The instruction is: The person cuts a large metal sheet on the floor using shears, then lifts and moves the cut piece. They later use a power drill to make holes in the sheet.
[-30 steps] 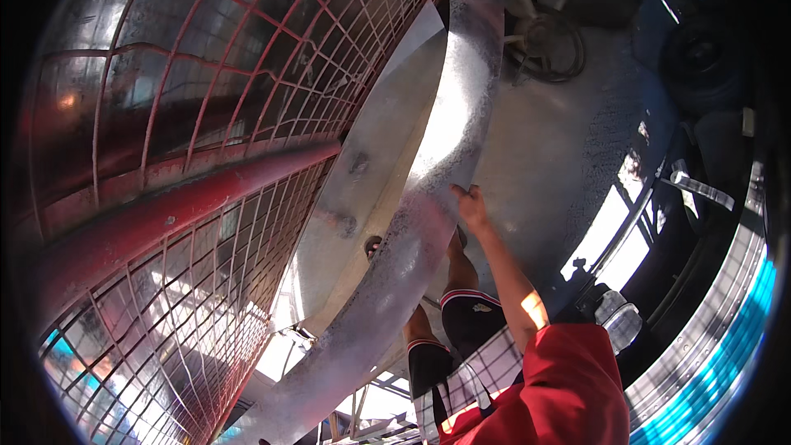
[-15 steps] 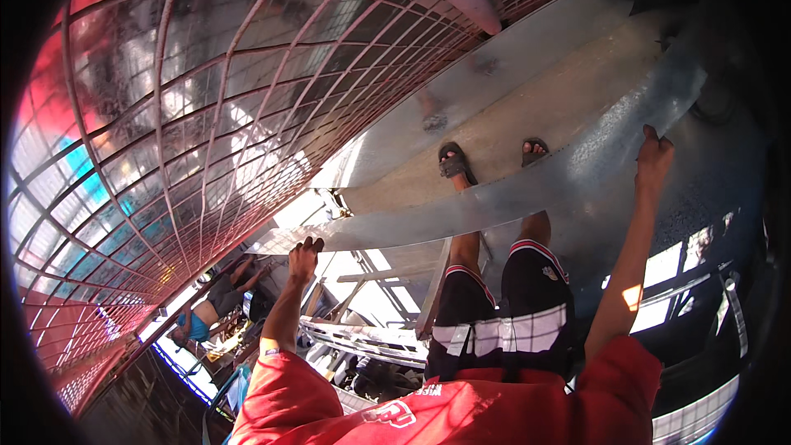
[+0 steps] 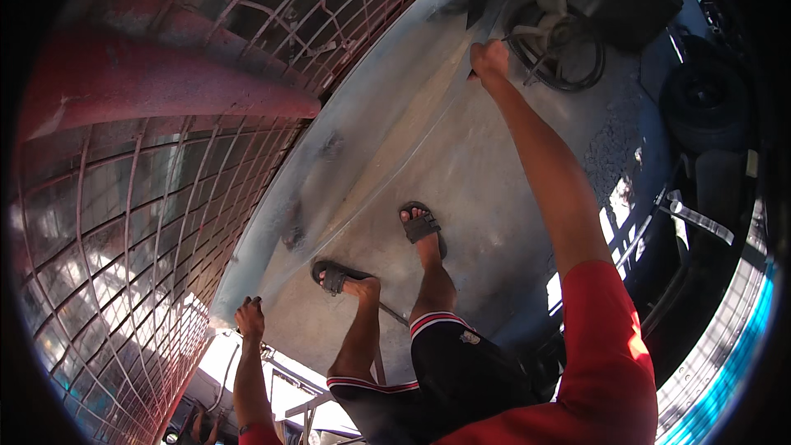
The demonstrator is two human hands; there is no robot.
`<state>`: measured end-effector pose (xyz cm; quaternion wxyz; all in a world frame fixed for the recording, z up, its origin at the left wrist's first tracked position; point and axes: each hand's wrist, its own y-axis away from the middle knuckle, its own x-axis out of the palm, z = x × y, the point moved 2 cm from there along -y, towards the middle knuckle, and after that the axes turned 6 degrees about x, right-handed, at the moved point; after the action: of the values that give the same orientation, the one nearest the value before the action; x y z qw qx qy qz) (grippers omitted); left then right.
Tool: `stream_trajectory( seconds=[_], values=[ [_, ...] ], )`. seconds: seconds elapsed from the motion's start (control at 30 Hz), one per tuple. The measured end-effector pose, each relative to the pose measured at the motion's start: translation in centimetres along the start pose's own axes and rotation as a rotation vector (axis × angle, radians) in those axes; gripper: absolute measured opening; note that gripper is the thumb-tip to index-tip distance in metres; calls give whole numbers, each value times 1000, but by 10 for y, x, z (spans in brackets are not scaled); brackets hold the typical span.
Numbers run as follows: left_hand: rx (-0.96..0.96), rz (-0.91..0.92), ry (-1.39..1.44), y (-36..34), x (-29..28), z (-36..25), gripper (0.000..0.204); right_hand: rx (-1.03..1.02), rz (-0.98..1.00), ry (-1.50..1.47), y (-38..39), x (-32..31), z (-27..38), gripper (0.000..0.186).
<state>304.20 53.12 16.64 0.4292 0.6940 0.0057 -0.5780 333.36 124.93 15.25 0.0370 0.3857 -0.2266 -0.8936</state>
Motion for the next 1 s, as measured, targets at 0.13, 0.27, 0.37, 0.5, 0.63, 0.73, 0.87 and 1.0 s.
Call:
stream_trajectory(
  seconds=[0.13, 0.27, 0.37, 0.5, 0.63, 0.73, 0.87, 1.0],
  values=[
    [-112, -67, 54, -32, 22, -6, 17, 87, 113, -209, -46, 44, -14, 44],
    [-614, -423, -2, -33, 68, -36, 57, 222, 568, -666, -32, 104, -39, 87],
    [-1413, -181, 1611, -53, 123, -83, 103, 367, 818, -729, 10, 135, -61, 116],
    [-1279, -320, 2768, -102, 141, -157, 102, 480, 839, -928, 57, 170, -84, 114],
    [-995, -466, 2776, -132, 125, -177, 95, 480, 893, -835, 67, 183, -99, 114],
    [-795, -518, 2725, -136, 106, -159, 92, 469, 903, -796, 66, 179, -106, 113],
    [-794, -279, 2667, -104, 72, -135, 83, 488, 1009, -708, 88, 163, -101, 113],
    [-697, -217, 2386, -31, 14, -113, 84, 470, 1076, -570, 137, 140, -78, 111]
  ],
)
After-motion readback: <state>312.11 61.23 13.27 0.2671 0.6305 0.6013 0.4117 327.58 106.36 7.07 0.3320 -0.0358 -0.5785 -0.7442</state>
